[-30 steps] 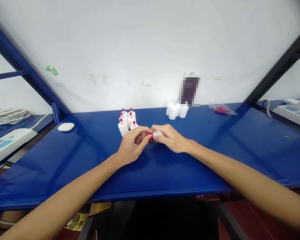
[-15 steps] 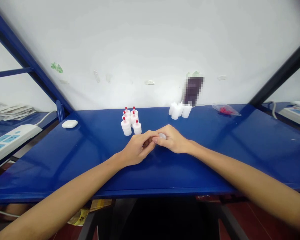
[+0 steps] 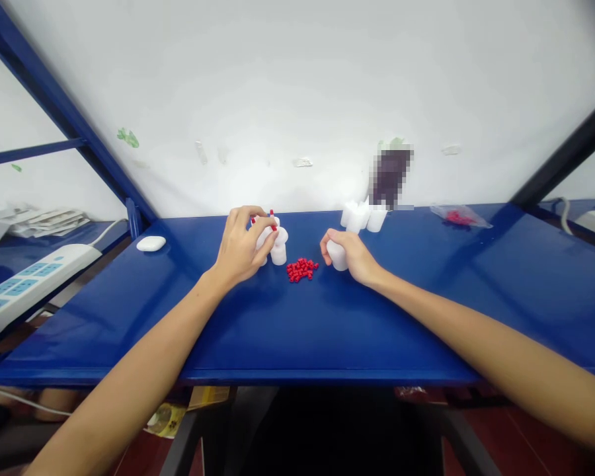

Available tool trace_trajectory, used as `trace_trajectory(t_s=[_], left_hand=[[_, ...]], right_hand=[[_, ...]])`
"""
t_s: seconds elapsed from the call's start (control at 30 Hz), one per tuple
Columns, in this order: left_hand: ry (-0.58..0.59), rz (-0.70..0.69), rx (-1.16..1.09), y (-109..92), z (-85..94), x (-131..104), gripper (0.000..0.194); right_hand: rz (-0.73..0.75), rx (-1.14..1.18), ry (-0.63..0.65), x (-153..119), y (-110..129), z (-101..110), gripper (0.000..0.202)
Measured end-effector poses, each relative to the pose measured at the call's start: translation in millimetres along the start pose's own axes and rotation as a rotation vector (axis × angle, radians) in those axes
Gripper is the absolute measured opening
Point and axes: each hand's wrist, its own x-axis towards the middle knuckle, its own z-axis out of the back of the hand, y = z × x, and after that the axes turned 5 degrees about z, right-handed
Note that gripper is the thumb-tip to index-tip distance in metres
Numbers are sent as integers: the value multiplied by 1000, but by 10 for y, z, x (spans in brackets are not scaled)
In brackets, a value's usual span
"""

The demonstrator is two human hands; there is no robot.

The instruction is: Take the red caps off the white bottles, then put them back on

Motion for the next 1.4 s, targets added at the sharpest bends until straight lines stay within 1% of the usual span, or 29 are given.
trace_trajectory(t_s=[0.1,0.2,0.27,0.37,0.43,0.47,0.5,0.63,0.67,0.7,0.77,0.93,1.0,1.1,1.27,1.4], left_hand=[[44,38,25,17,-43,-27,19],[73,53,29,19,-36,-21,24],[30,67,26,1,-1,-8,25],[-93,69,-16,-94,74,-5,19],[-97,14,-88,-202,112,-23,14],[-54,-27,-132,-265,121,-36,13],[21,-69,-173,-328,124,-50,13],[447,-196,-254,-523,100,-89,21],[524,-213,-250,-545,96,-93,22],[576,-225,-242,-555,95,-95,22],[643,-218,-214,-549,104,-96,22],[759,-101,-140,-498,116,-110,23],[771,-80,-123,-505,97,-122,25],[734,-79,-104,-535,48,-144,30],[673,-153,-40,-554,-20,-174,29],[663,-202,-19,-549,-31,-169,27]], right_hand=[[-68,45,-36,16,-35,13,55],[-82,67,-53,9,-40,12,56],[-82,77,-57,-2,-40,9,56],[-72,69,-47,-18,-44,7,56],[-62,49,-30,-26,-47,10,56],[-55,38,-21,-30,-46,12,56],[-47,27,-11,-33,-43,14,56],[9,-39,49,-53,3,17,55],[22,-59,68,-60,20,15,55],[32,-78,85,-68,39,12,54],[46,-108,111,-83,72,4,54],[57,-123,127,-97,104,-9,54],[61,-127,122,-88,100,-11,55],[60,-123,110,-69,90,-13,55],[-15,-46,71,-48,77,-13,55],[-46,-52,86,-50,82,-14,58]])
